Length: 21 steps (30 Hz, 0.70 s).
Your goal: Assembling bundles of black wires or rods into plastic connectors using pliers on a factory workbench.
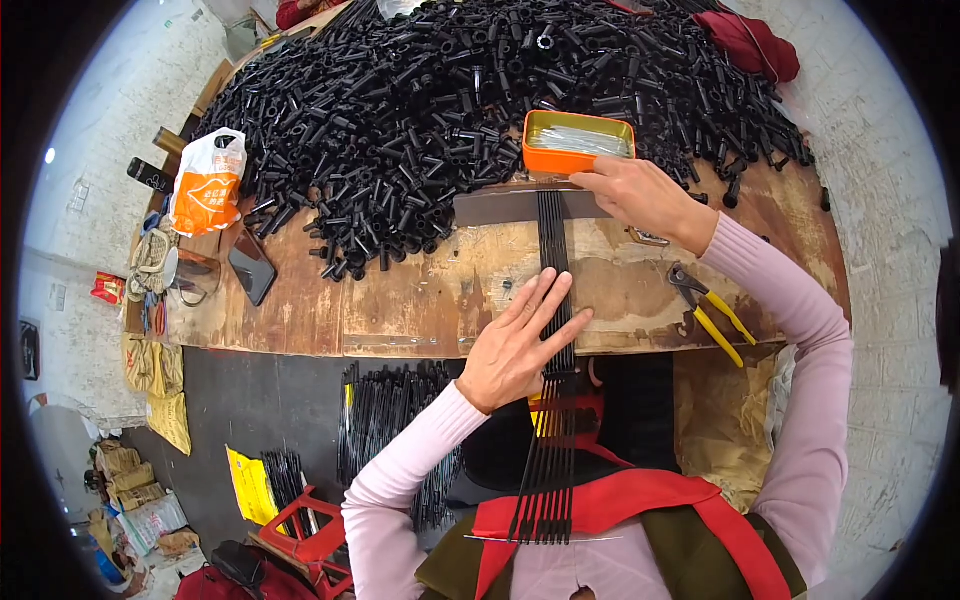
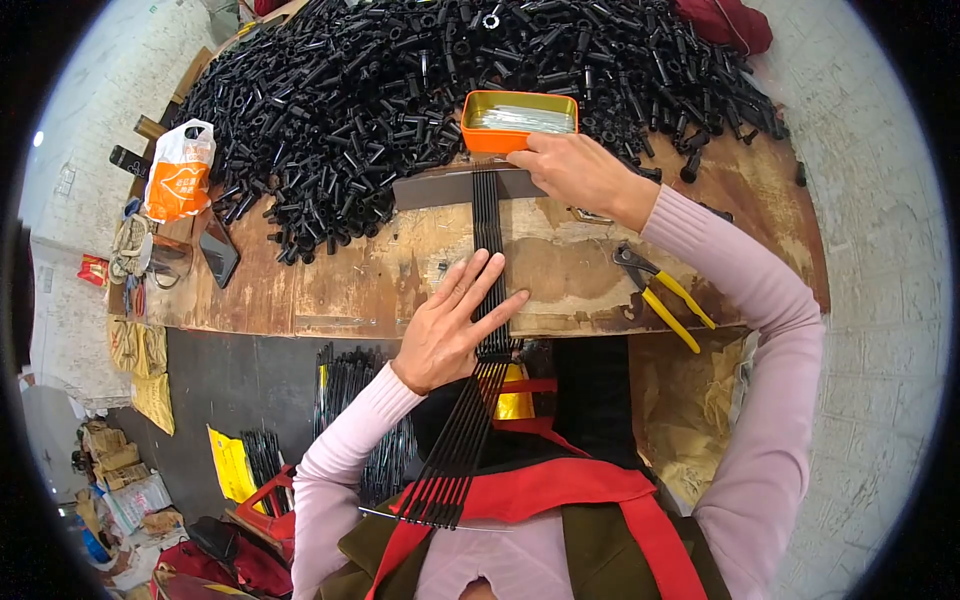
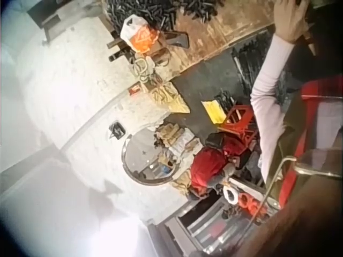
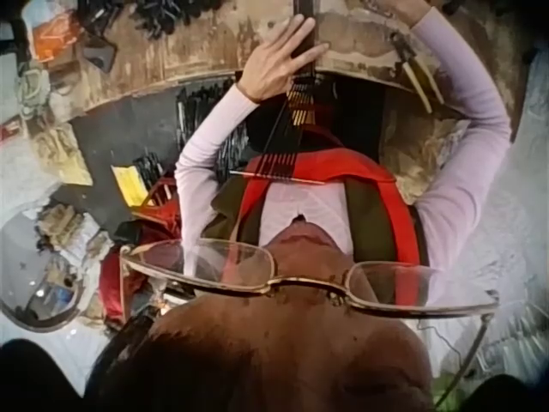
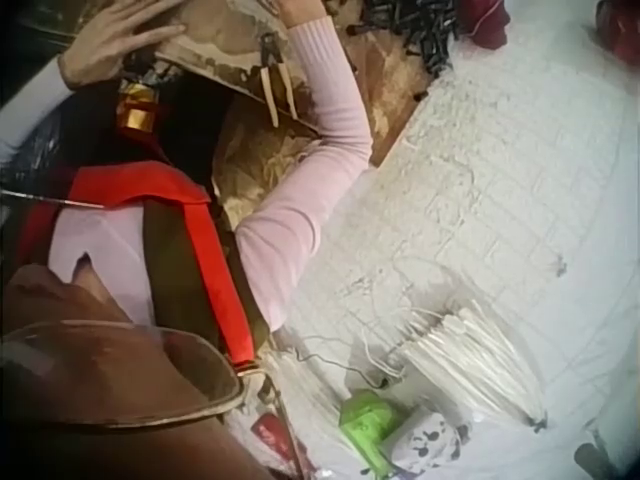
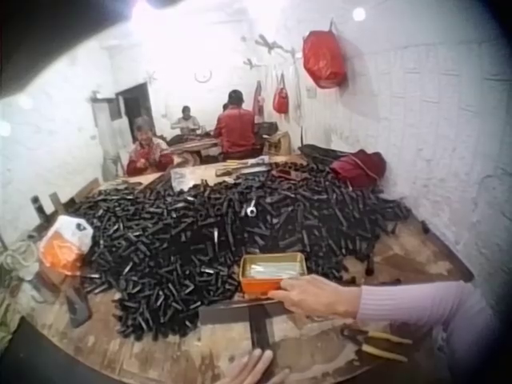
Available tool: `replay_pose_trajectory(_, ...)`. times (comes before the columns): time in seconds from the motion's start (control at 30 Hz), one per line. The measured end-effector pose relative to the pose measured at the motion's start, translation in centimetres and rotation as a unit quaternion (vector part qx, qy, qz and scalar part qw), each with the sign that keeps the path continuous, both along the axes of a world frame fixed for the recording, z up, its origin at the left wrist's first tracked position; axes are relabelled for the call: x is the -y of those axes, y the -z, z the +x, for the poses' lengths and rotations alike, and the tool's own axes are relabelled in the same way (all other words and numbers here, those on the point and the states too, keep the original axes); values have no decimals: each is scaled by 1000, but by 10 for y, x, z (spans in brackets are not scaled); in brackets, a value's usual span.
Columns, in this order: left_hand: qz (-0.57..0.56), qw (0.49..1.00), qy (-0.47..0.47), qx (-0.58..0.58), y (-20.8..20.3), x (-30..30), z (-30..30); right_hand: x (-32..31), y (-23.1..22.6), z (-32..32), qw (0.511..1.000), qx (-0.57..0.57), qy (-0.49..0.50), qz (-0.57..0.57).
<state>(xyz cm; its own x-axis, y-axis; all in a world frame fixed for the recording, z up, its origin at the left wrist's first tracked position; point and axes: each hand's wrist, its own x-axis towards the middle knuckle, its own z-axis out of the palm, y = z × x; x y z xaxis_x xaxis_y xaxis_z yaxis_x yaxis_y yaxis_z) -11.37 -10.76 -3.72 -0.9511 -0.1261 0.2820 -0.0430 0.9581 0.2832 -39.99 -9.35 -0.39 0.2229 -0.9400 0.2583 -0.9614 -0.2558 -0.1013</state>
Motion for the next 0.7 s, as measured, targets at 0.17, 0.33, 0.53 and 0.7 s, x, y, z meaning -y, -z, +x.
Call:
replay_pose_trajectory(0.17, 3, 1000, -2, -7, 3, 0, 0, 6, -4, 5, 1000, 0, -10, 5)
replay_pose_trajectory(0.33, -2, 1000, 0, 1, 1, 0, 0, 12, 2, -11, 997, 52, -60, -24)
replay_pose_trajectory(0.53, 13, 1000, 0, -7, 3, 0, 1, 16, -1, -6, 996, 71, -44, -14)
replay_pose_trajectory(0.7, 5, 1000, 2, -4, 3, 1, 1, 21, 3, 3, 996, 61, -50, -32)
